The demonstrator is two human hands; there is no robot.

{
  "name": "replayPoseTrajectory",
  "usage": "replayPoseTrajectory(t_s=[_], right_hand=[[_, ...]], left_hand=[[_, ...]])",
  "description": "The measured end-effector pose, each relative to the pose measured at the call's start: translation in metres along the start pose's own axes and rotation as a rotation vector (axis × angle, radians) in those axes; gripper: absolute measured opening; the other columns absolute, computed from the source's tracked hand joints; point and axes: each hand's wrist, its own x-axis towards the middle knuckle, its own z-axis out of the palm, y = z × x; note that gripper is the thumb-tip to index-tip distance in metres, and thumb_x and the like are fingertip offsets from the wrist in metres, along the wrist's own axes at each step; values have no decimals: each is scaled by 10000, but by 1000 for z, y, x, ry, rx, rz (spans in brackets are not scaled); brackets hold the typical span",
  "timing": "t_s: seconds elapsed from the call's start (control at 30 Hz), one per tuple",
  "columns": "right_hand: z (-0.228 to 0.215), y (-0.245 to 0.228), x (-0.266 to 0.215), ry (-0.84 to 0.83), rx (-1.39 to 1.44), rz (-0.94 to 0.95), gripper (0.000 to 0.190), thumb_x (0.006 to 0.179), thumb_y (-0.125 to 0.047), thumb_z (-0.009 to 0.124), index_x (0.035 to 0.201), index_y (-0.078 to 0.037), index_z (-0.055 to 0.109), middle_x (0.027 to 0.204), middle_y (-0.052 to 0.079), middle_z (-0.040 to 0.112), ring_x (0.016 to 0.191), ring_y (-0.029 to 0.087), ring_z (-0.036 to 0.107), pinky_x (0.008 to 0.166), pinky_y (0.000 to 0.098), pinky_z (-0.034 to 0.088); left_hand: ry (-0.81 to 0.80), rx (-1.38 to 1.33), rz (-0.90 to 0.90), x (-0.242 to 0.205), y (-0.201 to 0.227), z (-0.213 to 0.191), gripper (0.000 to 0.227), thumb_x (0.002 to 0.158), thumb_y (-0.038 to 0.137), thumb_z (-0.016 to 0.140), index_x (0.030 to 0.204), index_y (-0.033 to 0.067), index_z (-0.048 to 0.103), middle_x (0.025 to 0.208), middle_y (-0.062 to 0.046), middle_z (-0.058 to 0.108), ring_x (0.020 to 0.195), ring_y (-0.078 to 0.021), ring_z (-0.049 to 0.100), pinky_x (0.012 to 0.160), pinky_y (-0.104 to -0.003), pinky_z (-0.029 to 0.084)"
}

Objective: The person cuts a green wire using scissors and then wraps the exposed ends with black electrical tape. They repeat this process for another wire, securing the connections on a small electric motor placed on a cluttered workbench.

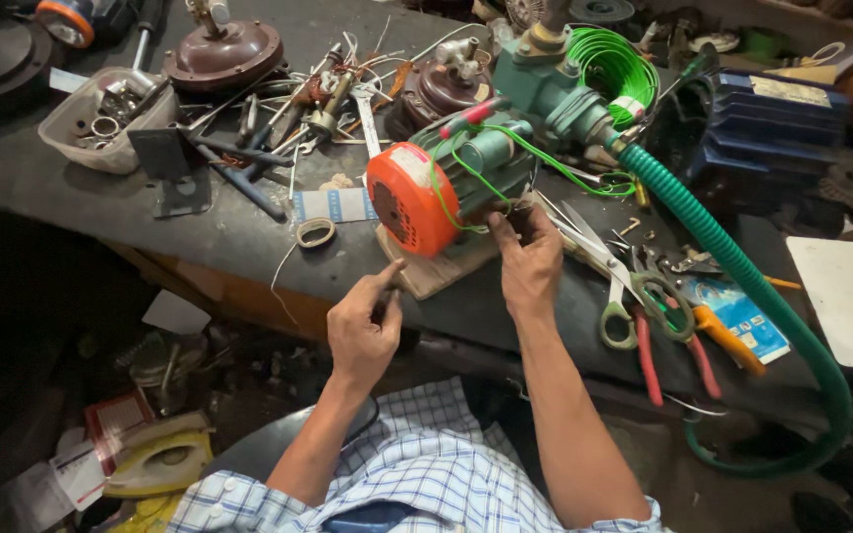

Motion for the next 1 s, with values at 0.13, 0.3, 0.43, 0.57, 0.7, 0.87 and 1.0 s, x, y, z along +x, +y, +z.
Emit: replayPoseTrajectory(t_s=[0.13,0.3,0.43,0.57,0.7,0.87,1.0], right_hand=[[-2,1,0,-16,19,5,235,929,-174,793,1093,-34,701,1010,-6,733,914,72,645,868,251,512],[0,1,0,-47,85,-28,194,948,-127,775,1102,-38,697,1016,-12,727,920,69,641,875,238,506],[1,3,0,-5,119,29,185,935,-108,777,1092,-34,711,999,-10,729,898,72,645,846,236,514],[3,4,0,19,132,2,178,943,-93,786,1091,-31,709,1014,1,730,924,84,651,873,241,517],[4,0,-4,34,86,12,207,937,-124,772,1116,-49,700,1029,-10,734,945,76,657,885,239,513],[0,-1,-5,27,87,15,235,949,-151,779,1147,-43,714,1043,-4,733,944,78,649,896,245,507],[5,8,1,66,152,-12,245,976,-166,792,1169,-37,715,997,0,714,888,86,615,847,251,491]], left_hand=[[88,-42,168,8,9,-2,438,885,-34,662,1304,90,689,986,-85,721,693,-177,677,673,-295,542],[244,139,429,35,28,3,467,893,45,720,1354,85,651,1158,-86,681,1008,-283,673,914,-373,549],[213,102,428,53,33,10,472,897,50,726,1364,70,658,1189,-90,686,1094,-293,639,990,-401,523],[229,54,398,56,25,12,459,892,42,722,1346,78,667,1189,-102,680,1118,-297,633,1019,-408,506],[264,111,358,52,4,-2,440,896,40,733,1331,77,678,1172,-95,683,1110,-297,624,1025,-416,488],[256,309,271,44,-30,-26,476,848,35,720,1322,66,687,1187,-120,668,1136,-329,600,1029,-442,468],[227,428,247,43,-52,-29,470,887,78,738,1350,53,662,1247,-115,659,1204,-331,582,1073,-463,434]])
